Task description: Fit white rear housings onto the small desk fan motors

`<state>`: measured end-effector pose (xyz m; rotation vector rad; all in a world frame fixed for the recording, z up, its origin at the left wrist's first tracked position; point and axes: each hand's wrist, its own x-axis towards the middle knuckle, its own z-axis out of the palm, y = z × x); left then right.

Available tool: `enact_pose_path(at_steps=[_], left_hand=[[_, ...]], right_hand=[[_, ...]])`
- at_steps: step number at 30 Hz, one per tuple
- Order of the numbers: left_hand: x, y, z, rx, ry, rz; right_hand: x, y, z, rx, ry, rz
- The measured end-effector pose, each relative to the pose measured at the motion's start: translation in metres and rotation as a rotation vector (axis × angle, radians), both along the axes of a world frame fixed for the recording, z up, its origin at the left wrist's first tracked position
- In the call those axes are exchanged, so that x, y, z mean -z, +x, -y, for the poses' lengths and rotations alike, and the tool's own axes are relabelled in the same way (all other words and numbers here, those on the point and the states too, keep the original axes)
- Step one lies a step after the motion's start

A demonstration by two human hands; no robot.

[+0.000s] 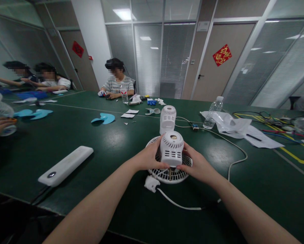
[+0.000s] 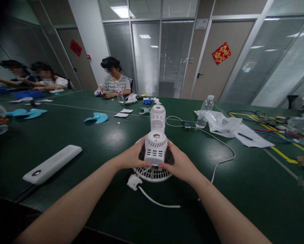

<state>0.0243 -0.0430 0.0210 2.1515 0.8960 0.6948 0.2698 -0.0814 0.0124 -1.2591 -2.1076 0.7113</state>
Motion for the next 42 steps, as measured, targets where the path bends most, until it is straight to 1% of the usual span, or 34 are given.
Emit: enact_pose_path(at_steps=[6, 14, 18, 23, 28, 30, 35, 39, 42], left_hand=[[-0.001, -0.001, 0.001, -0.011, -0.010, -0.010], [-0.003, 0.000, 0.001, 0.007, 0.009, -0.001], [-0.002, -0.001, 0.000, 0.018, 0.003, -0.020], [0.000, -0.003, -0.002, 0.027, 0.030, -0.017], [0.004, -0.009, -0.007, 0.091, -0.070, 0.017], [0.007, -0.011, -0.010, 0.098, -0.073, 0.047], [0.010, -0.012, -0.012, 0.078, -0.024, 0.155], [0.007, -0.008, -0.006, 0.042, 0.036, 0.147], [0.006, -0.005, -0.004, 0.028, 0.033, 0.133]], right_hand=[[0.000, 0.000, 0.001, 0.014, 0.010, 0.033], [-0.010, -0.002, 0.004, 0.024, -0.061, 0.015], [-0.012, 0.000, 0.002, 0.018, -0.077, 0.007], [-0.008, 0.004, -0.002, -0.011, -0.062, -0.006], [-0.004, 0.003, -0.001, -0.009, -0.034, -0.015], [-0.001, 0.002, -0.001, -0.011, -0.010, -0.033], [0.007, 0.004, -0.001, -0.017, 0.017, -0.101], [0.010, 0.001, 0.001, -0.055, 0.084, -0.127], [0.012, -0.003, 0.002, -0.028, 0.113, -0.105]])
